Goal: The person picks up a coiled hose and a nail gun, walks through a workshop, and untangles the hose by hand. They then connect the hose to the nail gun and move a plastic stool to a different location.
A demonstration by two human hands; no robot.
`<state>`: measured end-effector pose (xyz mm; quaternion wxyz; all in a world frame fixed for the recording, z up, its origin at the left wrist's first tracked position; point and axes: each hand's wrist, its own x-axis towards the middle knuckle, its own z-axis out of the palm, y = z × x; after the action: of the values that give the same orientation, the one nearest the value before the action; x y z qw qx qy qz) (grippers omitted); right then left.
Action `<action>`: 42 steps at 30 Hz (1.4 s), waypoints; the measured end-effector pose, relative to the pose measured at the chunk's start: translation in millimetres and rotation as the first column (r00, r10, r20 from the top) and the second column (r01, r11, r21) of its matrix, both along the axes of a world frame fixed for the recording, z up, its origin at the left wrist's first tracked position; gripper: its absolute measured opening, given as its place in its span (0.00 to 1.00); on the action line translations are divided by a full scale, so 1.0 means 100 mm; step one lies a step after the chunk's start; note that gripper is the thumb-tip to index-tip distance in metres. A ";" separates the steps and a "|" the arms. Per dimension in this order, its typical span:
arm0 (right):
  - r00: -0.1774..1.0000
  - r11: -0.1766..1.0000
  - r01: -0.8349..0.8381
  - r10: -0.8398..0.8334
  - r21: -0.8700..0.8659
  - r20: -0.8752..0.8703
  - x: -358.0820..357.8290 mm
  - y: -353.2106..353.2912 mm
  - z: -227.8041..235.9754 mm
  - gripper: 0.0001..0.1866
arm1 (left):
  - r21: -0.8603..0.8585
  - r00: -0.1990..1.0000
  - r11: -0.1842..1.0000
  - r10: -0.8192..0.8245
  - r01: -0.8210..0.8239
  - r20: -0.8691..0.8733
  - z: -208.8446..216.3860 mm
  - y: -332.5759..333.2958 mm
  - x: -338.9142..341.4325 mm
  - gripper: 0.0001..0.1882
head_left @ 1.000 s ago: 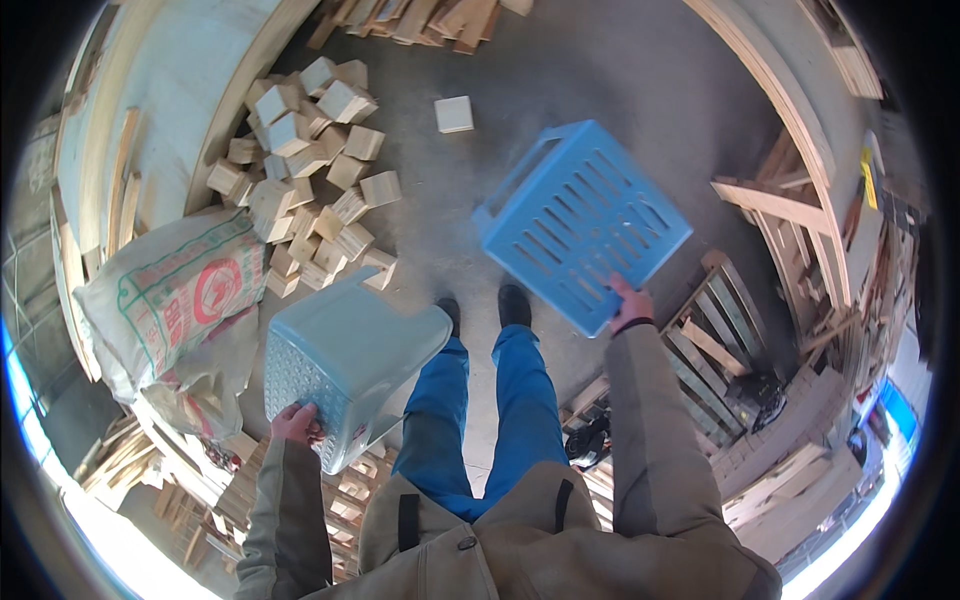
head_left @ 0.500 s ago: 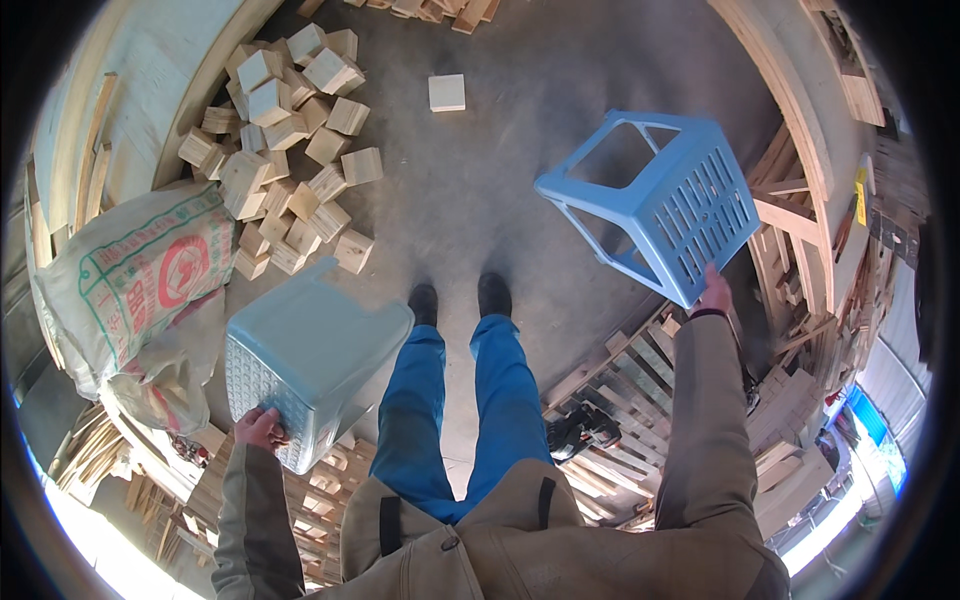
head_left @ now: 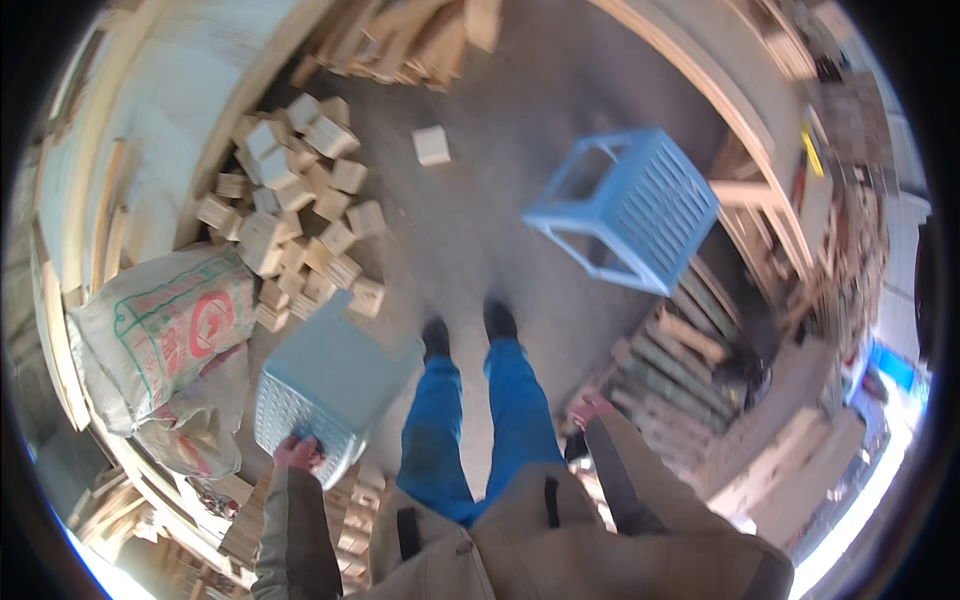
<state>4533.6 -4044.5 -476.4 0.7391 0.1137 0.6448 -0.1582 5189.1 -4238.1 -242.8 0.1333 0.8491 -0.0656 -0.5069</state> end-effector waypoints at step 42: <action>0.624 0.857 -0.032 0.419 0.514 -0.660 -0.84 4.84 -1.08 0.51 | 0.302 0.744 0.709 -0.668 0.637 -0.001 -0.58 -0.13 -0.78 0.16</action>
<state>4450.1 -3560.2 -584.4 0.3704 0.1225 0.9187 0.0616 5110.9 -4251.1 -300.6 -0.1810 0.8069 -0.2955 -0.4783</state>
